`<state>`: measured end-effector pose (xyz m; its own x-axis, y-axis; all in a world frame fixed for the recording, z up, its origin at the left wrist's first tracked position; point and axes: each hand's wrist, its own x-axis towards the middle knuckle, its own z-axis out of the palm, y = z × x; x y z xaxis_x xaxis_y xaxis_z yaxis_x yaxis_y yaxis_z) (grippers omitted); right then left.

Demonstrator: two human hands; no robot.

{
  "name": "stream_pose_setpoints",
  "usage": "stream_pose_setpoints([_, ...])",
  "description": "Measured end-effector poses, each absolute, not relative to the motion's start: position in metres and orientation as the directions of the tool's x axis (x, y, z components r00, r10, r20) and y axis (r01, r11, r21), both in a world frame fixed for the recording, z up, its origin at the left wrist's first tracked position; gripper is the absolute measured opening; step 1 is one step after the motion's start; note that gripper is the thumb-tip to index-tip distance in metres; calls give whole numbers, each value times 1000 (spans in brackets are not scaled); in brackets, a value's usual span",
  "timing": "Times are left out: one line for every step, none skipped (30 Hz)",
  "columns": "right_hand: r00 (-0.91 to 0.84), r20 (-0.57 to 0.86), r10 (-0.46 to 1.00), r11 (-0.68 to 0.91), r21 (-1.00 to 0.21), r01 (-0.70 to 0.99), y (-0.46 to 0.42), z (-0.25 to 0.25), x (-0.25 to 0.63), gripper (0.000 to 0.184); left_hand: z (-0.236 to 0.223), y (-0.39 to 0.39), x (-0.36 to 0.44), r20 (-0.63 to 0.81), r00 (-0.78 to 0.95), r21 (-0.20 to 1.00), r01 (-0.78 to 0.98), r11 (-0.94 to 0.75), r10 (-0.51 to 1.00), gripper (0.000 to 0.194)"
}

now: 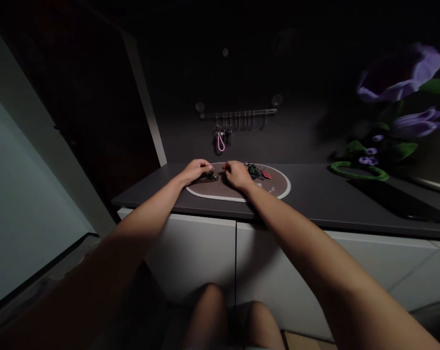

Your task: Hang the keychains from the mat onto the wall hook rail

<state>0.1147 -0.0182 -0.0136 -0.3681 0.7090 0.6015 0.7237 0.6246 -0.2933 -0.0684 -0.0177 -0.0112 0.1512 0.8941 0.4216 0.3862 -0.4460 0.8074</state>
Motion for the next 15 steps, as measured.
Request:
stream_pose_setpoints([-369,604,706,627,-293,721,-18,-13,114,24,-11,-17,-69,420,144,822,359,-443,896,19])
stream_pose_setpoints([-370,607,703,630,-290,720,-19,-13,114,24,-11,-16,-68,420,142,834,330,-442,897,20])
stream_pose_setpoints([-372,610,699,632,-285,720,-19,-13,114,23,-11,-16,-68,423,141,843,302,-446,895,21])
stream_pose_setpoints([-374,613,696,634,-279,721,-20,-13,114,23,-11,-15,-68,428,140,849,275,-450,893,22])
stream_pose_setpoints([-375,616,693,635,-275,722,-20,-13,113,22,-10,-15,-68,435,138,854,252,-456,890,23])
stream_pose_setpoints([-375,618,692,635,-273,723,-21,-12,113,22,-10,-16,-67,442,132,856,234,-461,887,23])
stream_pose_setpoints([-374,619,691,636,-274,722,-22,-12,112,22,-9,-16,-67,446,125,859,219,-463,886,24])
stream_pose_setpoints([-370,622,690,637,-279,718,-23,-12,112,21,-9,-17,-66,447,116,864,203,-461,887,25])
stream_pose_setpoints([-366,628,686,641,-286,712,-24,-11,111,21,-8,-17,-66,443,108,871,185,-456,890,26])
stream_pose_setpoints([-362,636,682,647,-295,703,-24,-11,111,20,-8,-18,-65,439,103,877,166,-451,893,26])
stream_pose_setpoints([-357,645,676,656,-305,691,-25,-10,110,20,-7,-18,-65,435,99,884,145,-445,895,27])
stream_pose_setpoints([-352,656,668,666,-315,676,-26,-10,109,20,-7,-18,-64,432,98,889,120,-441,897,27])
stream_pose_setpoints([-348,667,658,678,-324,660,-27,-10,109,20,-7,-18,-64,430,99,894,95,-438,897,28])
stream_pose_setpoints([-345,679,648,691,-332,643,-27,-9,108,20,-8,-18,-63,428,103,898,69,-436,898,28])
stream_pose_setpoints([-346,689,636,704,-336,625,-28,-9,108,20,-8,-18,-62,425,110,901,43,-431,899,29])
